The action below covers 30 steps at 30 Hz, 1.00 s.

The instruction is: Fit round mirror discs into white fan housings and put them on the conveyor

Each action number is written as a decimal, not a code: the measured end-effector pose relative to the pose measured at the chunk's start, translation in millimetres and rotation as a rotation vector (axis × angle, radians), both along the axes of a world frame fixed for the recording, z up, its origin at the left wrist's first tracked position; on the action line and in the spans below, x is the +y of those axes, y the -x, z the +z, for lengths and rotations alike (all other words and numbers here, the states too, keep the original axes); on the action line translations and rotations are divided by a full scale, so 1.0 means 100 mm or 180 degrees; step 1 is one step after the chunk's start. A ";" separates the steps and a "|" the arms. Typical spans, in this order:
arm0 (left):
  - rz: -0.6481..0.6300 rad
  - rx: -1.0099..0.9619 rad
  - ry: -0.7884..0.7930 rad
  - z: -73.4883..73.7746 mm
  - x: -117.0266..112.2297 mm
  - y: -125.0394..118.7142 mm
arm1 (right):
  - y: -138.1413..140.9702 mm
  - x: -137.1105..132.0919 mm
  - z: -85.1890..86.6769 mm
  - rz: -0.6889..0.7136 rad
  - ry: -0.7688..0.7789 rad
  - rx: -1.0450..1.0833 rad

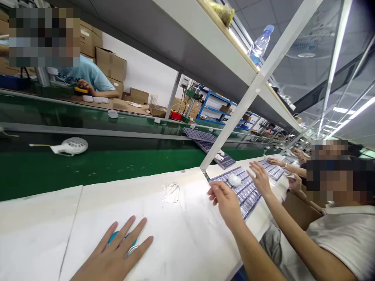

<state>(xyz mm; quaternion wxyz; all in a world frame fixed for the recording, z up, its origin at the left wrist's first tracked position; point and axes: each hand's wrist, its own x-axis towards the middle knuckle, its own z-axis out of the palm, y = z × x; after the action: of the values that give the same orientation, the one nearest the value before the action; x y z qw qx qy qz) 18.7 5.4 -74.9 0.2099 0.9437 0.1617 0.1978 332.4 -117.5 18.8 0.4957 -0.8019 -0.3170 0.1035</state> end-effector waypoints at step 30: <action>0.1249 -0.3054 0.5519 0.91 0.08 0.14 | 1.50 0.93 0.10 0.2927 0.0448 -0.0388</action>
<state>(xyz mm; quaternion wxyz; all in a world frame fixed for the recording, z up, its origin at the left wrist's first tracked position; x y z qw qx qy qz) 4.6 13.7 16.2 0.8301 0.2432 0.3006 0.4018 182.6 -24.7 29.0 0.3234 -0.6146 -0.6601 0.2864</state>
